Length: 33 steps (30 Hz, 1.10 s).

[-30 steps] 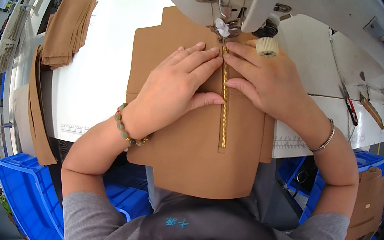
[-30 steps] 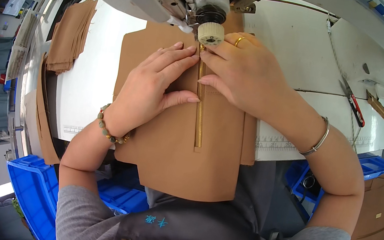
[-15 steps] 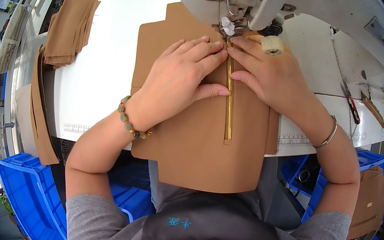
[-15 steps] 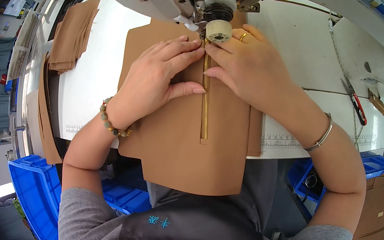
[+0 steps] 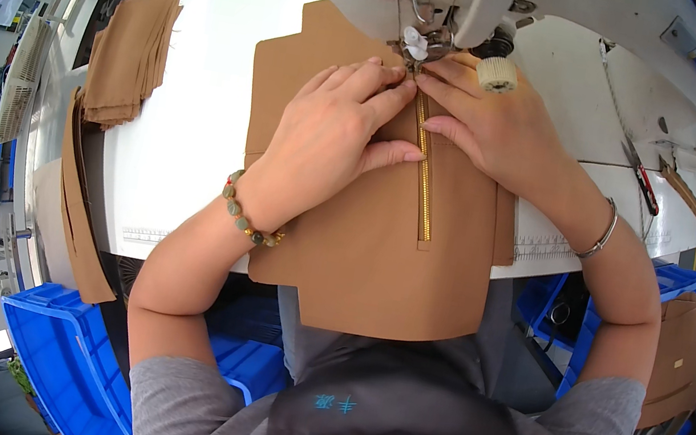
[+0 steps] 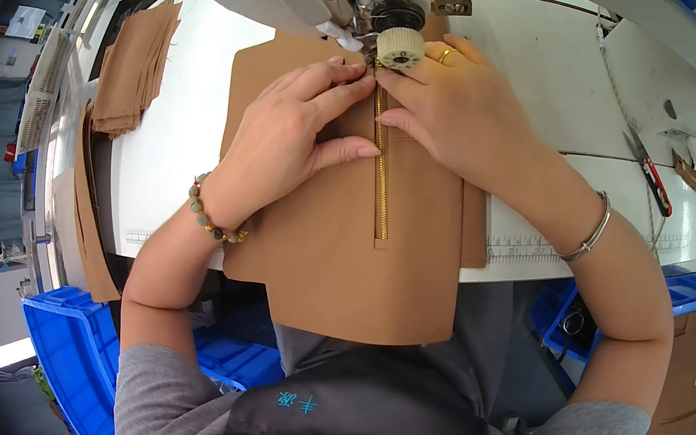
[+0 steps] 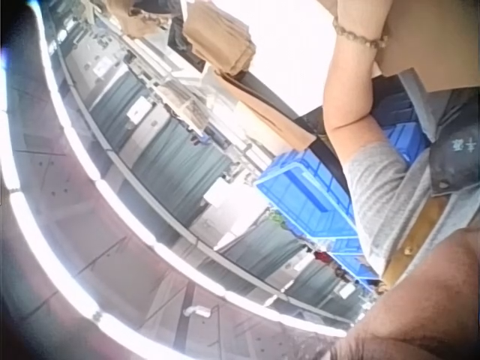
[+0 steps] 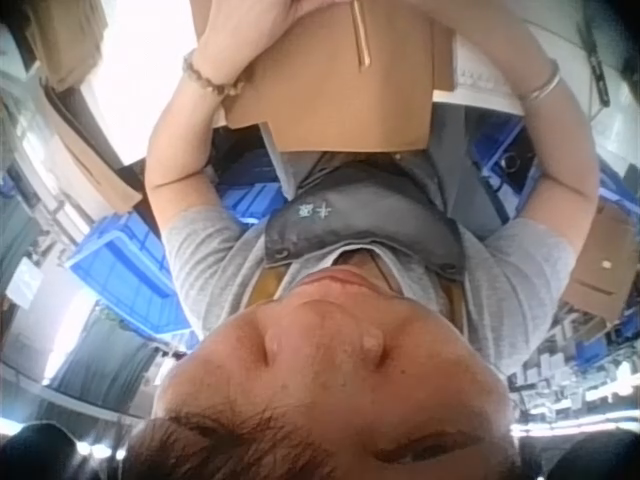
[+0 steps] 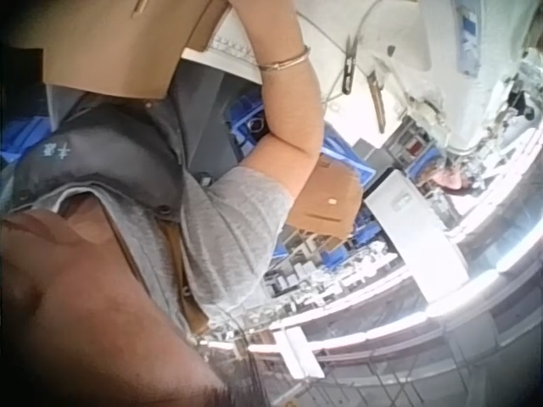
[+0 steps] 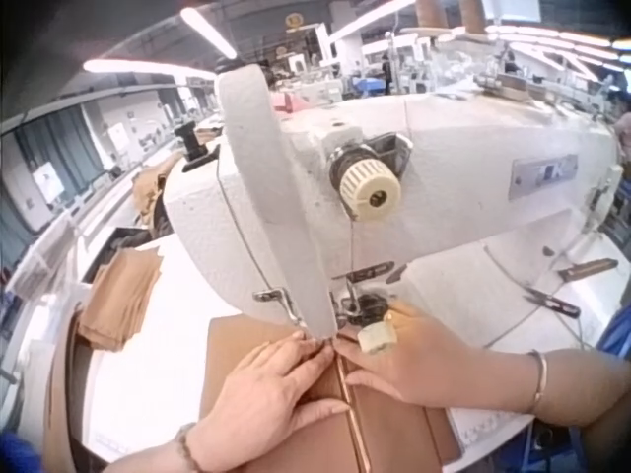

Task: Sewing a zipper onto a leather panel using an industrial sewing machine.

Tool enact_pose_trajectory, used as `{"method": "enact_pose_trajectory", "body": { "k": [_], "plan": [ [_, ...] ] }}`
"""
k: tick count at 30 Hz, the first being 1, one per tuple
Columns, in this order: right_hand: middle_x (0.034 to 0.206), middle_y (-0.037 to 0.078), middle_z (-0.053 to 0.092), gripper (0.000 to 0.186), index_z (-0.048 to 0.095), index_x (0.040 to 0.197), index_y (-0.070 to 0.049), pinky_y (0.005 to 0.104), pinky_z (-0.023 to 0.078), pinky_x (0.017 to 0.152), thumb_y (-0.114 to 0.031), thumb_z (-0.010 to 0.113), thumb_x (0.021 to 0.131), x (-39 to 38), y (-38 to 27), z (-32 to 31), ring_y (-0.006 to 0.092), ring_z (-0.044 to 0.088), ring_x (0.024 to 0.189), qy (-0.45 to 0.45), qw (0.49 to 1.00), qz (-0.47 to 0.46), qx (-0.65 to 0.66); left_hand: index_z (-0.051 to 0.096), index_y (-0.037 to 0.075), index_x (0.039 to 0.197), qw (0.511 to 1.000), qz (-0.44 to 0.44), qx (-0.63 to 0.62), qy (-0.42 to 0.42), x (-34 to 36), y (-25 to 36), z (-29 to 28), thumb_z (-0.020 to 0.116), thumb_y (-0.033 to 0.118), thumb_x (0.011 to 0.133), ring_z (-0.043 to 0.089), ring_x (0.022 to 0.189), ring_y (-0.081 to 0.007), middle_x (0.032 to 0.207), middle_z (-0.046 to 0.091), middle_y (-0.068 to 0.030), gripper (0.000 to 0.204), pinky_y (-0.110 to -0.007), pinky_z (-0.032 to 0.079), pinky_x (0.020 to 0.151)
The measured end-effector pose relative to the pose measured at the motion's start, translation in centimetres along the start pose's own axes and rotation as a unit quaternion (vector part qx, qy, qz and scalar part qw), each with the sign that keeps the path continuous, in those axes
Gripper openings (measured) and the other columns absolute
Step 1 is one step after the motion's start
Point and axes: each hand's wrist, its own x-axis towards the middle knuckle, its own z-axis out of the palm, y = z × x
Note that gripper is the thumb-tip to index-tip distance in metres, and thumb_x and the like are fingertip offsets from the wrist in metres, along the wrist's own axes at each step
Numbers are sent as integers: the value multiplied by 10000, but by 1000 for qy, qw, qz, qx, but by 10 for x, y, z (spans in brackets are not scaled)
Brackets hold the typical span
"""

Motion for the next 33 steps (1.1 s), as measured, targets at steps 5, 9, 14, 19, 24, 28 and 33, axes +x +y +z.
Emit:
{"method": "enact_pose_trajectory", "body": {
  "k": [5, 9, 14, 19, 24, 28, 33],
  "plan": [
    [1101, 58, 692, 374, 719, 1145, -61, 422, 468, 1037, -323, 766, 883, 0, 1, 0, 267, 636, 1078, -1, 1000, -1, 2, 692, 45, 1325, 1000, 2, 2, 12, 1, -1, 1, 793, 468, 857, 635, 1216, -344, 1345, 659, -116, 640, -429, 523, 1025],
    [1081, 65, 693, 356, 716, 1131, -65, 417, 474, 1029, -319, 764, 887, 1, 3, 1, 266, 642, 1073, 11, 1000, -4, 1, 694, 47, 1320, 1000, 6, 4, 13, 2, -2, 2, 793, 465, 859, 635, 1216, -344, 1343, 660, -113, 630, -427, 524, 1024],
    [1058, 61, 697, 335, 718, 1107, -76, 415, 473, 1031, -332, 759, 894, 3, 4, 2, 256, 638, 1097, 12, 1000, 3, 3, 695, 44, 1317, 1000, -2, 2, 14, 4, -4, 1, 794, 460, 862, 630, 1235, -341, 1354, 660, -104, 624, -432, 520, 1040],
    [836, 8, 666, 263, 732, 1061, -141, 376, 508, 859, -359, 751, 915, 1, 2, -4, 211, 663, 844, 61, 996, 7, -62, 701, 36, 1307, 1000, 6, 16, 26, 2, -3, 3, 792, 458, 865, 622, 1263, -342, 1359, 667, -105, 618, -433, 513, 1059],
    [757, 2, 610, 192, 708, 974, -167, 355, 469, 740, -349, 746, 925, 2, 2, -3, 190, 637, 737, 13, 993, 18, -112, 707, 23, 1291, 999, 9, 25, 39, 0, -2, 4, 792, 453, 869, 624, 1269, -347, 1339, 682, -112, 608, -432, 506, 1068],
    [842, 27, 624, 185, 697, 940, -155, 373, 471, 745, -332, 745, 921, -1, -4, -13, 218, 641, 771, -12, 996, 12, -87, 700, 10, 1299, 999, -10, 50, -4, -18, 20, -8, 803, 471, 840, 621, 1296, -353, 1359, 675, -135, 658, -450, 494, 1089],
    [920, 58, 648, 147, 703, 942, -105, 406, 498, 758, -234, 761, 900, -34, -23, -47, 273, 636, 799, -27, 998, 22, 48, 630, 7, 1403, 995, -26, -54, -76, -77, 103, -24, 858, 565, 688, 589, 1357, -366, 1465, 619, -176, 936, -497, 449, 1139]
  ]
}}
